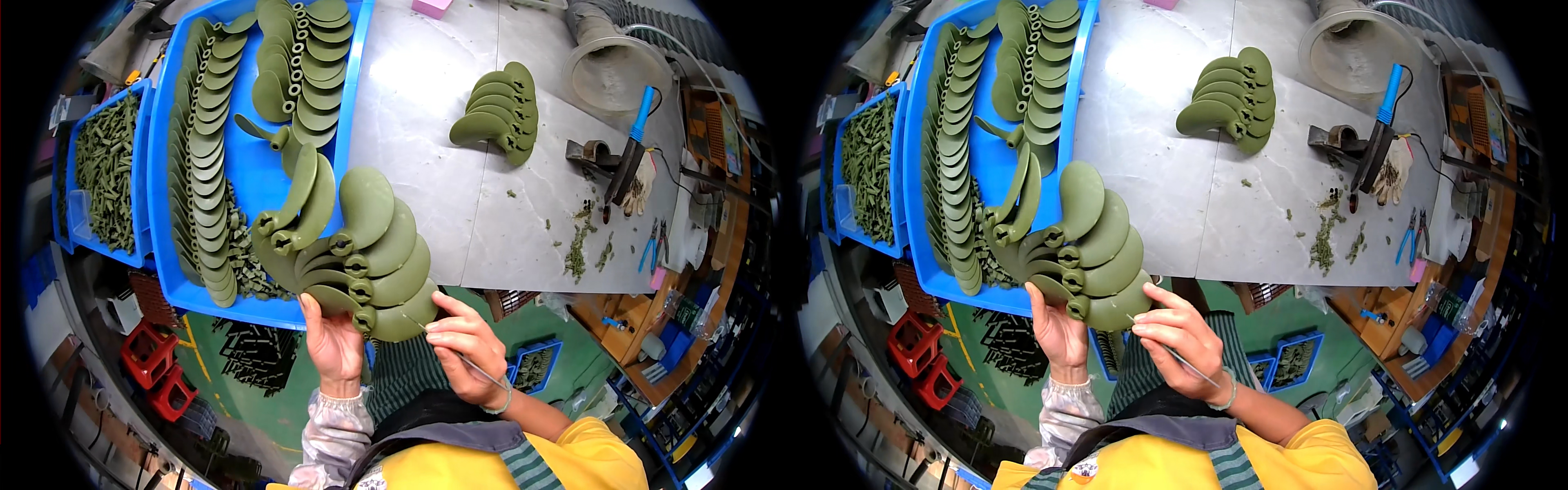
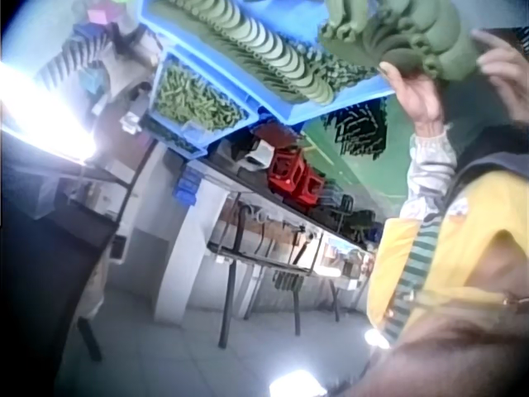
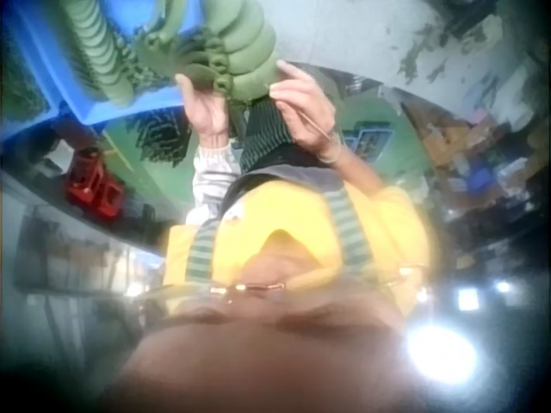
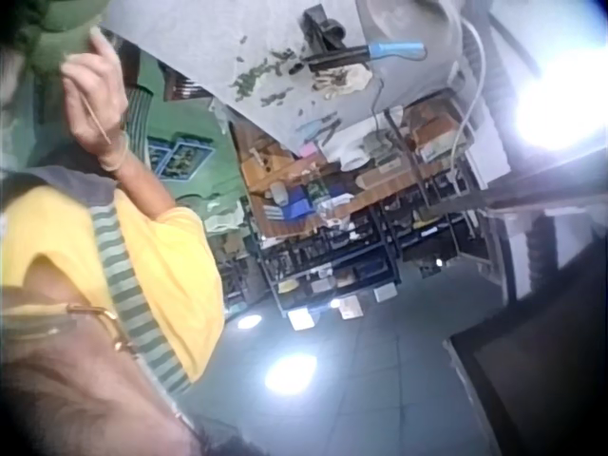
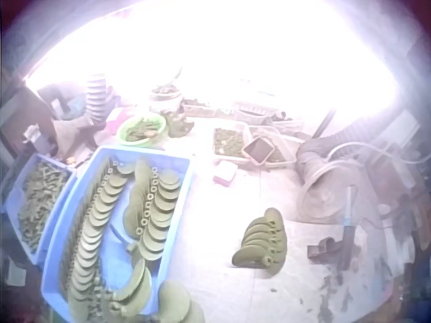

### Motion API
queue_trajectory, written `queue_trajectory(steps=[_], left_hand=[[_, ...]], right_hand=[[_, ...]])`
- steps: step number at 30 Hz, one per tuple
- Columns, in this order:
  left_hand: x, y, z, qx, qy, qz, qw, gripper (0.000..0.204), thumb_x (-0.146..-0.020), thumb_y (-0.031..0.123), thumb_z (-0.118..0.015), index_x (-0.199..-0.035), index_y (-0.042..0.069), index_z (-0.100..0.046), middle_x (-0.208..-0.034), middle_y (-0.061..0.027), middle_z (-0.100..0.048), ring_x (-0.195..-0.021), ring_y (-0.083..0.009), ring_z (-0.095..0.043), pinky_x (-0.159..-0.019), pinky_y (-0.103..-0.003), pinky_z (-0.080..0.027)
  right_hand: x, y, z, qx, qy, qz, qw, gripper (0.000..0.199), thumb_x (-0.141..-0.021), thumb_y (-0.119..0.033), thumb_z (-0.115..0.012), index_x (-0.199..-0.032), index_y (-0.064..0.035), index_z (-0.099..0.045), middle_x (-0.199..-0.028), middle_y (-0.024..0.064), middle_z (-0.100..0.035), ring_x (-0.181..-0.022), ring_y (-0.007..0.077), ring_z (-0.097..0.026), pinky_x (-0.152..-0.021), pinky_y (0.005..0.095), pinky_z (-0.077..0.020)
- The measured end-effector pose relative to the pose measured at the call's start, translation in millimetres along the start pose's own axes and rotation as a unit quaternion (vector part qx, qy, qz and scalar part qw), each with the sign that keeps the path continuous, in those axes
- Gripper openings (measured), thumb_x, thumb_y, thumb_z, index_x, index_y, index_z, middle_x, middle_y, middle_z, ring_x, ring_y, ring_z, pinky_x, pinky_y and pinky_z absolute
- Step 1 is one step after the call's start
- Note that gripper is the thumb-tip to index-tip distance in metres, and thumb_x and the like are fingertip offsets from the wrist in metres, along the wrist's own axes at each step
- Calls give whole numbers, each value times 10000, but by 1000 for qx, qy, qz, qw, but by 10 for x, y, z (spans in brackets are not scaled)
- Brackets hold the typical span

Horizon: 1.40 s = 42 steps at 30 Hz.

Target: The person assembles green plastic components by inserting them into one another and using a small tool to secure or trim them, then organizes the finished assemblies in stacks on the workbench.

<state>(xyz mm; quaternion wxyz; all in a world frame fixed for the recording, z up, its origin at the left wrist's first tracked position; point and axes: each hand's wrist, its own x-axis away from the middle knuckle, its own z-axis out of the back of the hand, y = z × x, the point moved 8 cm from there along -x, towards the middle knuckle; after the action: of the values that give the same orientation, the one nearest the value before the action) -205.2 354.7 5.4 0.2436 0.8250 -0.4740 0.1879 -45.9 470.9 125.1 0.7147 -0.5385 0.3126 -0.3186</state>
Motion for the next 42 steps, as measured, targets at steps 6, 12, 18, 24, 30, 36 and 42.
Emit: queue_trajectory(steps=[6, 12, 18, 24, 30, 36, 42], left_hand=[[-2, 17, 19, -5, 21, -22, 1000, 493, -1088, 352, -493, -1476, 49, -469, -1493, -121, -528, -1347, -279, -524, -1165, -469, -416], [2, 28, -18, -41, 31, -43, 998, 486, -1078, 346, -521, -1462, 49, -486, -1465, -119, -556, -1318, -274, -547, -1139, -457, -440], [-20, -26, -94, -27, 11, -54, 998, 469, -1079, 348, -520, -1436, 44, -513, -1443, -114, -577, -1306, -270, -556, -1131, -449, -444], [-17, -88, -138, -38, 7, -61, 997, 478, -1079, 352, -519, -1443, 44, -505, -1444, -104, -575, -1308, -269, -553, -1132, -447, -443], [-17, -104, -204, -19, -5, -62, 998, 488, -1076, 342, -528, -1460, 44, -486, -1471, -108, -550, -1325, -263, -538, -1145, -446, -431], [-27, -110, -212, -16, -10, -62, 998, 476, -1075, 337, -531, -1449, 44, -500, -1457, -104, -564, -1317, -261, -545, -1141, -442, -434], [-4, -102, -254, -33, -17, -71, 997, 468, -1077, 339, -527, -1441, 45, -509, -1455, -101, -568, -1305, -256, -554, -1143, -436, -430]], right_hand=[[52, 11, -91, 50, -1, 8, 999, 250, -822, 51, -767, -1064, 1, -728, -1063, 145, -718, -1177, 447, -645, -1013, 511, -531], [64, -30, -137, 71, -23, 38, 996, 267, -824, 37, -775, -1085, 1, -734, -1083, 137, -713, -1196, 461, -632, -1024, 511, -529], [114, -9, -129, 78, 22, 23, 996, 260, -826, 23, -783, -1080, -3, -734, -1092, 137, -711, -1204, 484, -619, -1030, 523, -523], [140, -27, -124, 50, 42, 23, 998, 240, -852, 37, -762, -1085, 13, -713, -1104, 160, -693, -1203, 494, -618, -1006, 494, -539], [167, -21, -104, 70, 71, 18, 995, 226, -863, 56, -745, -1083, 24, -701, -1107, 175, -687, -1212, 494, -615, -1006, 488, -540], [151, -50, -131, 63, 48, 53, 995, 237, -862, 57, -747, -1089, 14, -696, -1117, 185, -683, -1221, 490, -613, -1003, 488, -543], [184, -55, -115, 61, 53, 41, 996, 249, -868, 53, -747, -1104, -1, -688, -1124, 175, -676, -1238, 487, -604, -1000, 496, -542]])
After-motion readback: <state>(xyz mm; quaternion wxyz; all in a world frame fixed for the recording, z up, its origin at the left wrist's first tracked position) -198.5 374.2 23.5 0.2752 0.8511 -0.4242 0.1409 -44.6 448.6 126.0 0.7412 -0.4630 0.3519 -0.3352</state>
